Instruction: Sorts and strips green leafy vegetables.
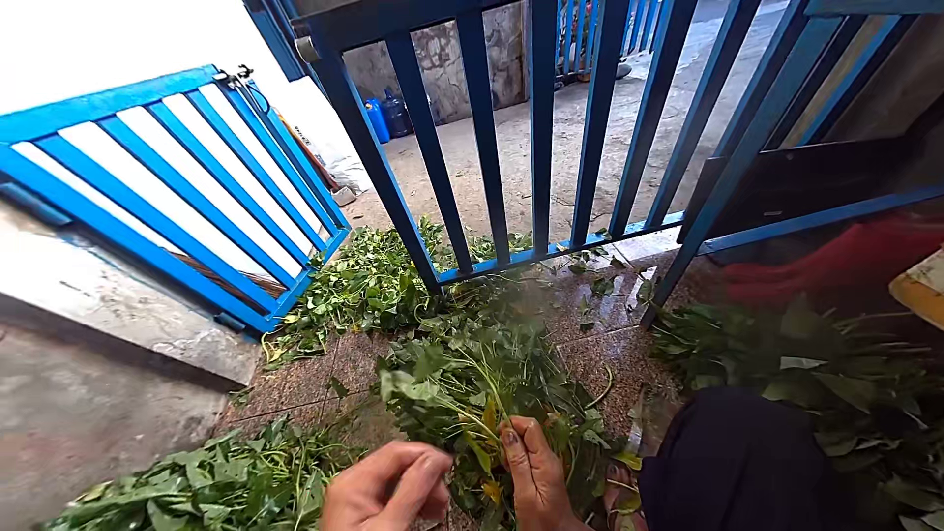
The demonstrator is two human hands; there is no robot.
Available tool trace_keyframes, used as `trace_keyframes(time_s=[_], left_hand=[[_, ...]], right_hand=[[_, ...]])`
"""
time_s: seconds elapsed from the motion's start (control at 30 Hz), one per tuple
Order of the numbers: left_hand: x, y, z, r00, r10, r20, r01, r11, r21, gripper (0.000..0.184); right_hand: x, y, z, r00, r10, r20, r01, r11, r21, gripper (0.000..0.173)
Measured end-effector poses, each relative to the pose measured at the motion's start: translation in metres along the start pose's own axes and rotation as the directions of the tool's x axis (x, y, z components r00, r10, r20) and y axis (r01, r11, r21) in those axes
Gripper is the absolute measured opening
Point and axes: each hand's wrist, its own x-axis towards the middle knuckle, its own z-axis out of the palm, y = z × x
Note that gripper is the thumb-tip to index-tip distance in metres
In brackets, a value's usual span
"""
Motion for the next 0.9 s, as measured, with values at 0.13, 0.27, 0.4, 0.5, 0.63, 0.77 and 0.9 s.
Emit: trace_keyframes(time_s=[0.13, 0.27, 0.4, 0.5, 0.63, 0.77, 0.9], left_hand=[[0.020, -0.056, 0.028, 0.960, -0.106, -0.259, 0.101, 0.994, -0.033, 0.014], [0.024, -0.074, 0.033, 0.900, -0.132, -0.415, 0.084, 0.988, -0.133, 0.013], [0.024, -0.084, 0.020, 0.889, -0.237, -0.392, 0.090, 0.930, -0.358, 0.016], [0.024, -0.087, 0.012, 0.895, -0.295, -0.335, 0.113, 0.876, -0.470, 0.020], [0.021, -0.089, 0.007, 0.919, -0.317, -0.235, 0.153, 0.835, -0.528, 0.016], [0.022, -0.092, 0.007, 0.920, -0.348, -0.177, 0.176, 0.774, -0.608, 0.009], [0.023, -0.094, 0.006, 0.936, -0.313, -0.162, 0.148, 0.766, -0.626, 0.011]], right_hand=[[-0.008, -0.003, 0.005, 0.982, -0.177, 0.060, 0.182, 0.977, -0.112, 0.027], [-0.011, 0.006, 0.004, 0.936, -0.328, 0.126, 0.349, 0.911, -0.218, 0.025], [-0.017, 0.018, 0.004, 0.903, -0.388, 0.185, 0.427, 0.863, -0.271, 0.024], [-0.021, 0.022, 0.007, 0.904, -0.378, 0.199, 0.421, 0.866, -0.270, 0.023], [-0.023, 0.024, 0.008, 0.907, -0.360, 0.219, 0.407, 0.882, -0.236, 0.024], [-0.025, 0.024, 0.009, 0.906, -0.352, 0.235, 0.401, 0.892, -0.211, 0.024], [-0.028, 0.025, 0.010, 0.909, -0.339, 0.242, 0.388, 0.901, -0.196, 0.023]])
